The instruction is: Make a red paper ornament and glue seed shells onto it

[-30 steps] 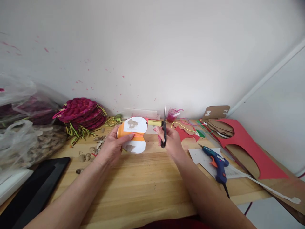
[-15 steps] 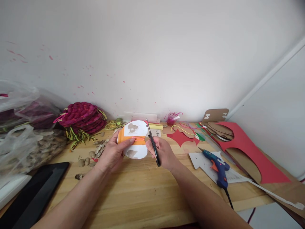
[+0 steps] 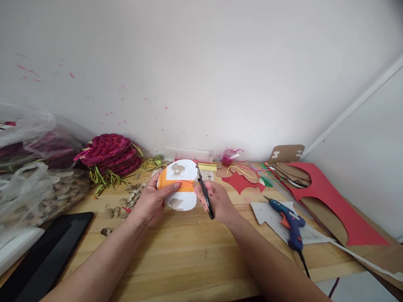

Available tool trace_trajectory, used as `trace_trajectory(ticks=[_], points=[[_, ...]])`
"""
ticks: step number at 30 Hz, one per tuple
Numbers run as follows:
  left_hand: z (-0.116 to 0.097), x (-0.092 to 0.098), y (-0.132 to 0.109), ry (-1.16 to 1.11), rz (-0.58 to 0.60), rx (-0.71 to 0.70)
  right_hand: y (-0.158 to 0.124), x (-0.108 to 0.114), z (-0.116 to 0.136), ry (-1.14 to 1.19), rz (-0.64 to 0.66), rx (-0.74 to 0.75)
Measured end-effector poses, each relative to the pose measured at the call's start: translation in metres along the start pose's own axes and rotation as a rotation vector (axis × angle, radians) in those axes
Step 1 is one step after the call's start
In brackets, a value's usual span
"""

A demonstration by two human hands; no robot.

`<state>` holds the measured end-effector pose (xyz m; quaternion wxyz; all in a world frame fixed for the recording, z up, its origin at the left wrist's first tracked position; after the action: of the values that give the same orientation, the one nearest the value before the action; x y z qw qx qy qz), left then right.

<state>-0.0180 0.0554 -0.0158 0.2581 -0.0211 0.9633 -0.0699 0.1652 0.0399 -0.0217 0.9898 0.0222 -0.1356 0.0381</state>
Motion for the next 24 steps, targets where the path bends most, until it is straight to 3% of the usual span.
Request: trace_trajectory(ticks=[24], points=[[-0.008,0.014,0.010,0.026,-0.001,-0.077,-0.002,0.003,0.006,0.091,0.005,-0.027]])
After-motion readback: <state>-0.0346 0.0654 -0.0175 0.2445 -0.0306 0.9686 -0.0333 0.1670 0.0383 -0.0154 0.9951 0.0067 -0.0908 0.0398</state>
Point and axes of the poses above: each hand's wrist, its own y-axis towards the middle knuckle, its own x-axis out of the back of the hand, z = x × y, the point moved 5 cm from there along y, towards the middle knuckle, and after that the axes turned 3 degrees about -z, right-handed, at the moved point
